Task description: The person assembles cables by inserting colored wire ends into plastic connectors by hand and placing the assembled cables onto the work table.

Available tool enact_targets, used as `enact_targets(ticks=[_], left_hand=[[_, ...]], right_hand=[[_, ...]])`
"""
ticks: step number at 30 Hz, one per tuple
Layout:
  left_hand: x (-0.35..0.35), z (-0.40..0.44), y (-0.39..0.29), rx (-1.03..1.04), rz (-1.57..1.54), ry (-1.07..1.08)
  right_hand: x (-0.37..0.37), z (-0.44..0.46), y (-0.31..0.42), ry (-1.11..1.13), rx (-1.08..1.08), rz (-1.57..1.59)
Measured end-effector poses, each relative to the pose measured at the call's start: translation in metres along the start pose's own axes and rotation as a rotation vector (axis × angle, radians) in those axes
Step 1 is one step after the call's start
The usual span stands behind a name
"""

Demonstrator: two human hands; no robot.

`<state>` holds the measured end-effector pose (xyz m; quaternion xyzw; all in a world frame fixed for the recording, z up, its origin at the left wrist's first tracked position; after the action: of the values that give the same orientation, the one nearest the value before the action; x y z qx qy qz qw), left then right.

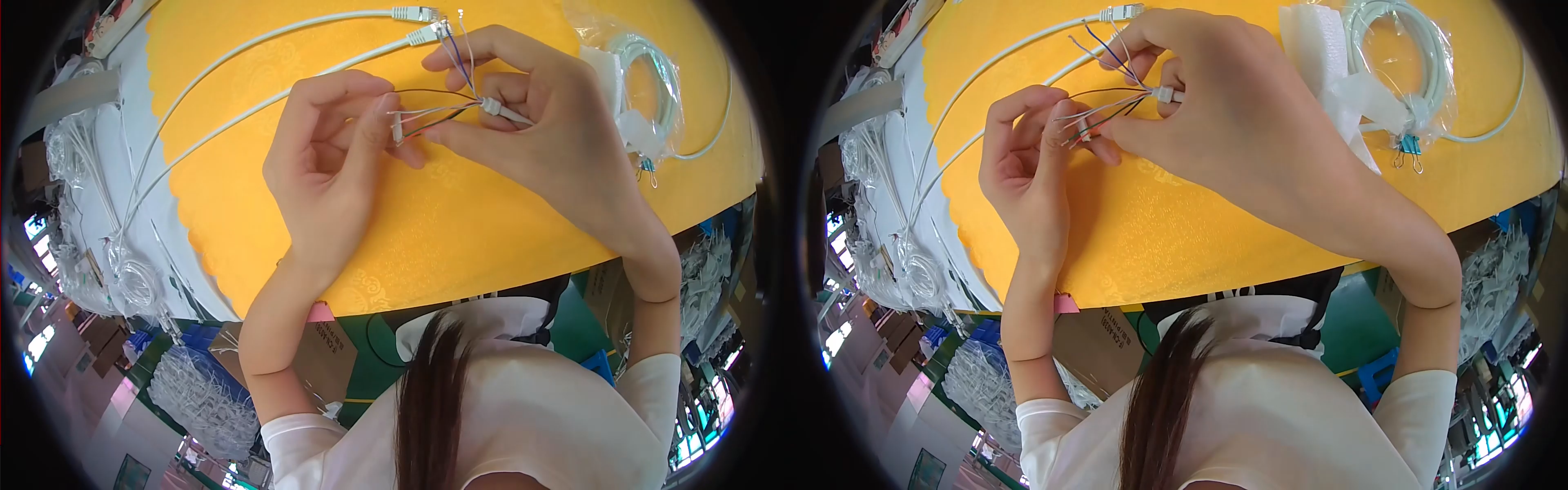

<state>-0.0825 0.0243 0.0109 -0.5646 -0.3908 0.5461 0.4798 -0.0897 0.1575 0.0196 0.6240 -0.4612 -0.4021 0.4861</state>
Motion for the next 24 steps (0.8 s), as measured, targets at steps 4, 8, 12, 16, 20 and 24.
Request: enact_targets(ticks=[4,8,12,16,20,24], left_hand=[[0.006,-0.001,0.008,-0.104,-0.275,0.057],[0.011,-0.003,0.009,-0.144,-0.405,0.082],[0.011,-0.003,0.005,-0.07,-0.355,0.134],[0.014,-0.002,0.009,-0.207,-0.462,0.172],[0.014,-0.004,0.004,-0.162,-0.317,0.168],[0.012,-0.002,0.007,-0.187,-0.353,0.135]], right_hand=[[-0.001,0.0,0.002,-0.033,-0.026,0.015],[-0.002,0.0,0.011,-0.027,-0.159,-0.067],[-0.002,0.001,0.009,0.006,-0.08,-0.09],[-0.003,0.0,0.012,-0.035,-0.094,0.118],[-0.007,0.0,0.012,-0.035,-0.144,0.093],[-0.009,-0.001,0.011,-0.069,-0.123,0.112]])
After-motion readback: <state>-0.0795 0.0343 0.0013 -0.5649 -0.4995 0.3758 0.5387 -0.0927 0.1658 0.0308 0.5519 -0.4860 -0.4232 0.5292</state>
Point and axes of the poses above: each hand's wrist, its own z-axis towards the middle knuckle, its own x-axis out of the palm, y = z × x, the point moved 8 cm from there along z, towards the middle knuckle, and after that the axes turned 12 degrees about z, right-handed, at the moved point
